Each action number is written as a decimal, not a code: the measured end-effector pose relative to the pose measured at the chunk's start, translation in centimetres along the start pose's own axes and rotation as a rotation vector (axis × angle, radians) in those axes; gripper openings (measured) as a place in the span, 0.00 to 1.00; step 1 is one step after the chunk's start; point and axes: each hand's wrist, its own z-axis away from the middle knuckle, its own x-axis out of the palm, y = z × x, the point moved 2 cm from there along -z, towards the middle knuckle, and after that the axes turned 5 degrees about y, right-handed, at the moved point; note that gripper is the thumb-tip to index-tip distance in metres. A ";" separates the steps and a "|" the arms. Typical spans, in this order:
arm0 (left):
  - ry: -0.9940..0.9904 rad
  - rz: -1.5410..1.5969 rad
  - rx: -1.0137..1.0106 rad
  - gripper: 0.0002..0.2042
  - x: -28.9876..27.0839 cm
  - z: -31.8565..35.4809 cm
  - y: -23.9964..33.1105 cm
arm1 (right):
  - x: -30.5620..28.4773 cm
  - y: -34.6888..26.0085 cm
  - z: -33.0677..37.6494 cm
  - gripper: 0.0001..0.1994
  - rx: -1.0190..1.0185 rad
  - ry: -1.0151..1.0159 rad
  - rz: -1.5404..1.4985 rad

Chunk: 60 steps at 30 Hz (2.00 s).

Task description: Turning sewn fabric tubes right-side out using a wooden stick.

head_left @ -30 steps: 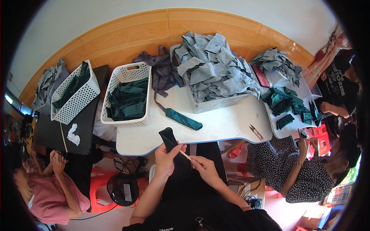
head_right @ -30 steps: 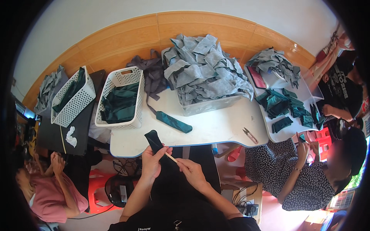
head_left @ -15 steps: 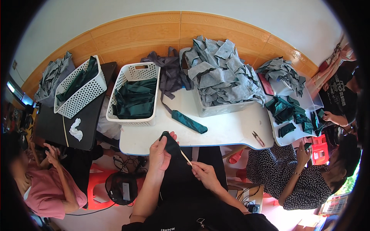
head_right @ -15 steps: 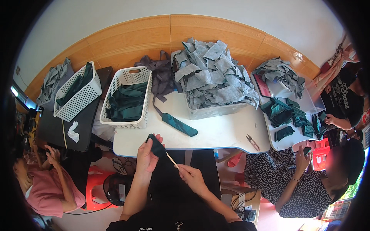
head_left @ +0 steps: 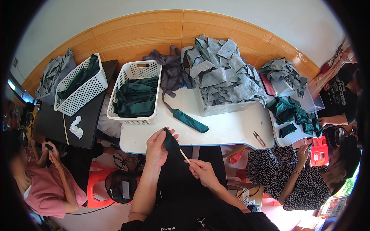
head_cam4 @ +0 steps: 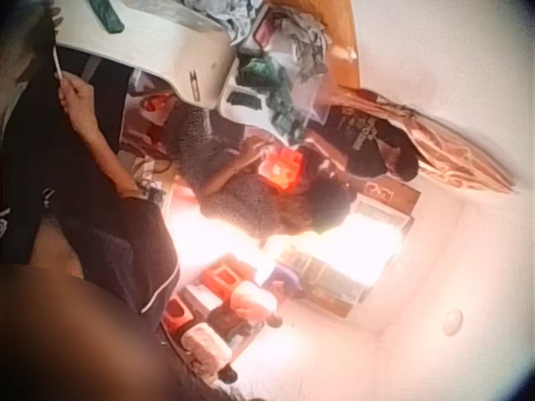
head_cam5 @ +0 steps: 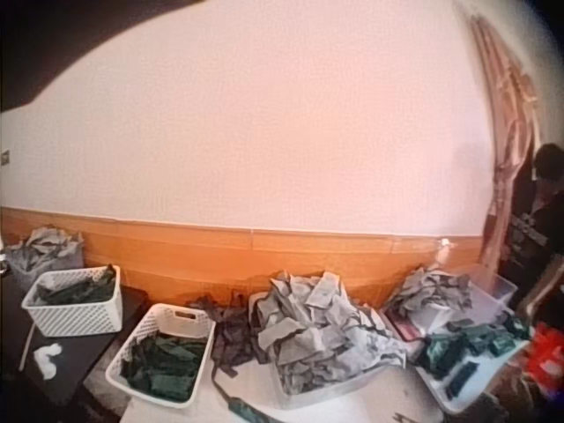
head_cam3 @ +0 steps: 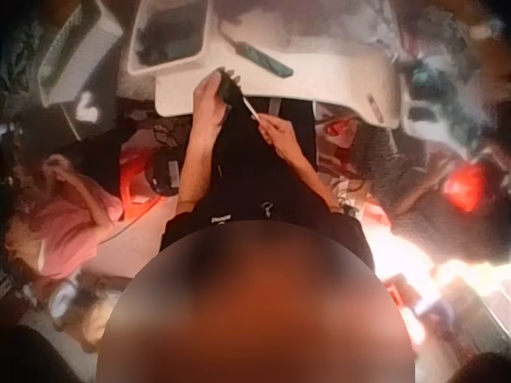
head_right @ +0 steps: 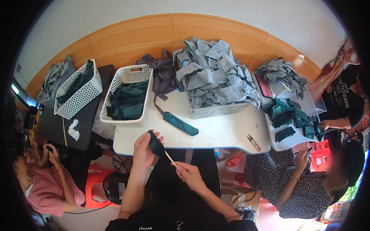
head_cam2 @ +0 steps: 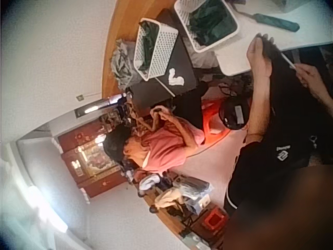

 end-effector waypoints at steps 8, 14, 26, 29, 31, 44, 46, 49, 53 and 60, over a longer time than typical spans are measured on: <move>0.037 -0.033 -0.007 0.11 -0.5 -0.2 -0.1 | -0.6 0.1 0.4 0.13 0.010 0.008 0.078; 0.036 -0.105 0.025 0.09 -0.3 0.5 -1.2 | 0.4 0.7 0.6 0.13 0.062 -0.018 -0.143; 0.043 -0.148 0.104 0.12 0.1 0.0 1.8 | 1.6 0.0 -0.7 0.13 0.042 -0.064 -0.087; 0.090 -0.095 0.101 0.12 -0.1 -0.3 1.7 | 1.6 0.3 -0.6 0.13 0.081 -0.062 -0.094; 0.133 -0.045 0.055 0.11 -0.5 -0.3 1.4 | 1.4 0.5 -0.4 0.13 0.059 -0.059 -0.067; 0.025 -0.172 0.117 0.11 1.0 0.0 1.5 | 2.7 0.3 -0.4 0.14 0.205 -0.117 -0.356; -0.057 -0.110 0.105 0.11 1.1 -0.1 2.5 | 2.6 -0.1 -0.7 0.14 0.183 -0.124 -0.285; -0.041 -0.142 0.115 0.12 1.0 -0.5 3.1 | 2.6 -0.3 -0.7 0.14 0.172 -0.123 -0.249; 0.036 -0.080 0.109 0.12 0.9 -1.0 2.5 | 2.7 -0.1 -0.2 0.14 0.208 -0.127 -0.283; -0.017 -0.019 0.053 0.09 0.0 -0.8 0.4 | 2.7 0.2 -0.1 0.14 0.215 -0.146 -0.328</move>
